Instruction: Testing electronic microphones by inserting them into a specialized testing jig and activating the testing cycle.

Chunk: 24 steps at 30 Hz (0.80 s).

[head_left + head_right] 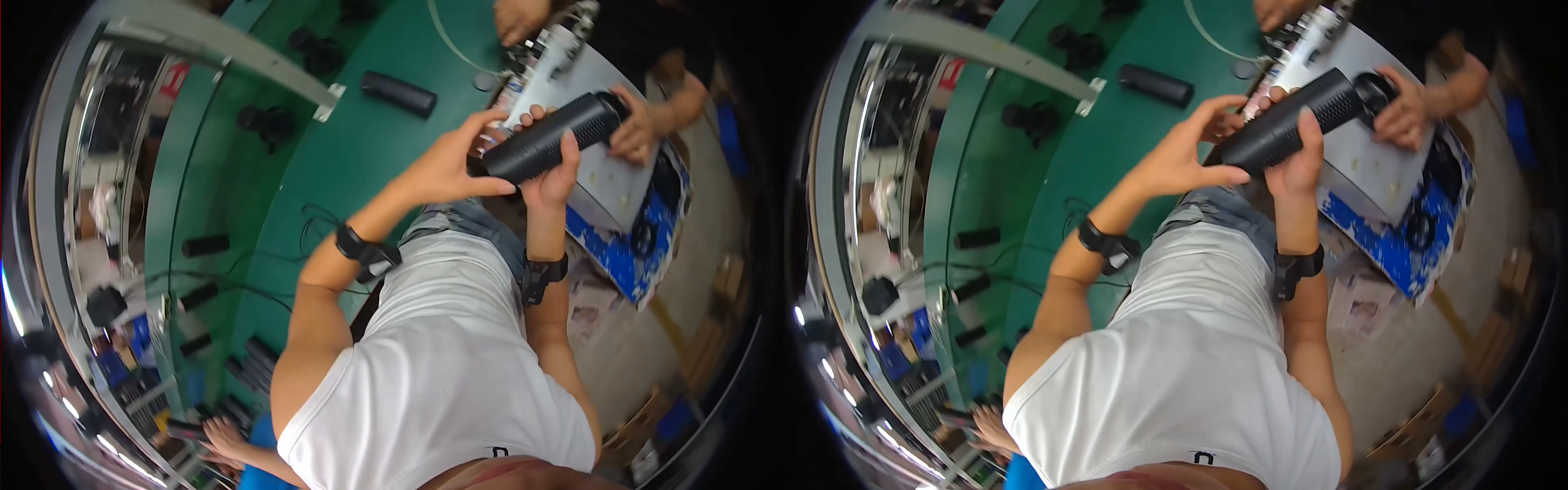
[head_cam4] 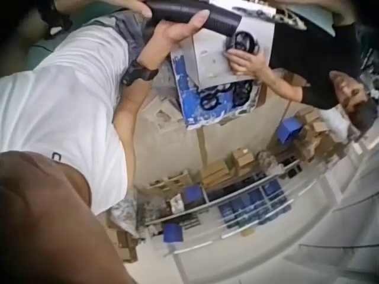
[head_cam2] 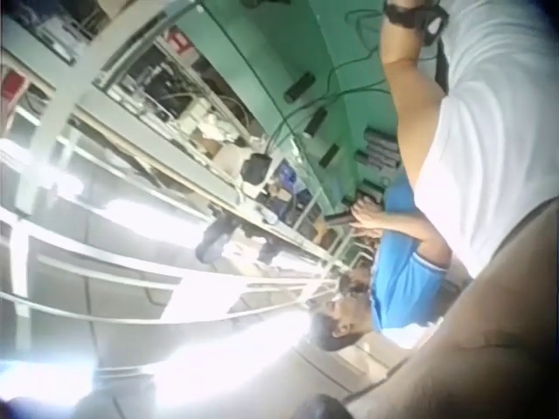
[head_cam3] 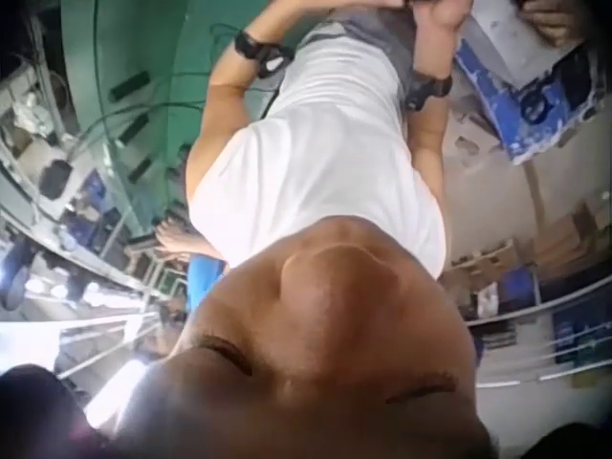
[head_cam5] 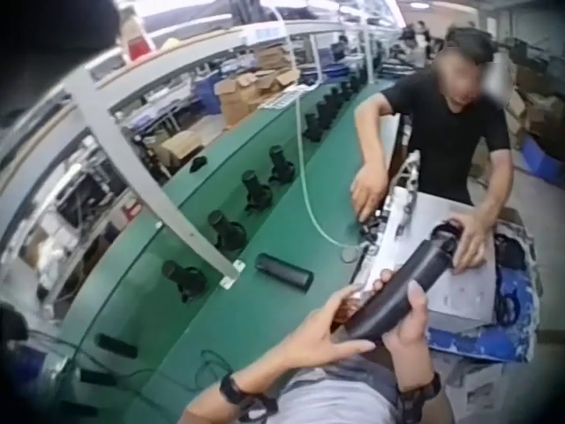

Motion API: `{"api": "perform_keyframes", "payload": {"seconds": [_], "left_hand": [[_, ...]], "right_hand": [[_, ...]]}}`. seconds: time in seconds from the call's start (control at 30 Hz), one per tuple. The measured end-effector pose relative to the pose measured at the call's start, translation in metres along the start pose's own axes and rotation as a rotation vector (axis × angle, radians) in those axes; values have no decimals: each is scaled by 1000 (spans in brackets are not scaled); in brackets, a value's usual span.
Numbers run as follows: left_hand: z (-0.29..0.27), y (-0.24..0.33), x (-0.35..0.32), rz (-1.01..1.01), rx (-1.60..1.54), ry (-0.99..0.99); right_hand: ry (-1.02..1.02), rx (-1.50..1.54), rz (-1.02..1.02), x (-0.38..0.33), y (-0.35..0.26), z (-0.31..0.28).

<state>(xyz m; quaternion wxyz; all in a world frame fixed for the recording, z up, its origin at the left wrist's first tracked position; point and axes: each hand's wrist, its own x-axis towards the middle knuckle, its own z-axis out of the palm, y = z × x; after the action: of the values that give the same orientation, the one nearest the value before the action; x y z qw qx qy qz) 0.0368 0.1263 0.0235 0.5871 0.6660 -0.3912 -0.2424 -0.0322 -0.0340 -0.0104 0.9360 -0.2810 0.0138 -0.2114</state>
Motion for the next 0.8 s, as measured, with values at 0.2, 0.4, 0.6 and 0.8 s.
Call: {"api": "perform_keyframes", "payload": {"seconds": [0.2,0.4,0.6,0.8], "left_hand": [[50,-17,13,-283,-617,-55],[48,-20,16,-421,-837,-327],[61,-7,14,-154,-476,-236],[67,-16,16,-192,-458,-317]], "right_hand": [[58,-3,-143,-17,-33,-21],[-132,215,-186,-18,-54,-40],[-138,274,-253,-30,-67,-45],[-183,185,-292,-46,-73,-52]]}}
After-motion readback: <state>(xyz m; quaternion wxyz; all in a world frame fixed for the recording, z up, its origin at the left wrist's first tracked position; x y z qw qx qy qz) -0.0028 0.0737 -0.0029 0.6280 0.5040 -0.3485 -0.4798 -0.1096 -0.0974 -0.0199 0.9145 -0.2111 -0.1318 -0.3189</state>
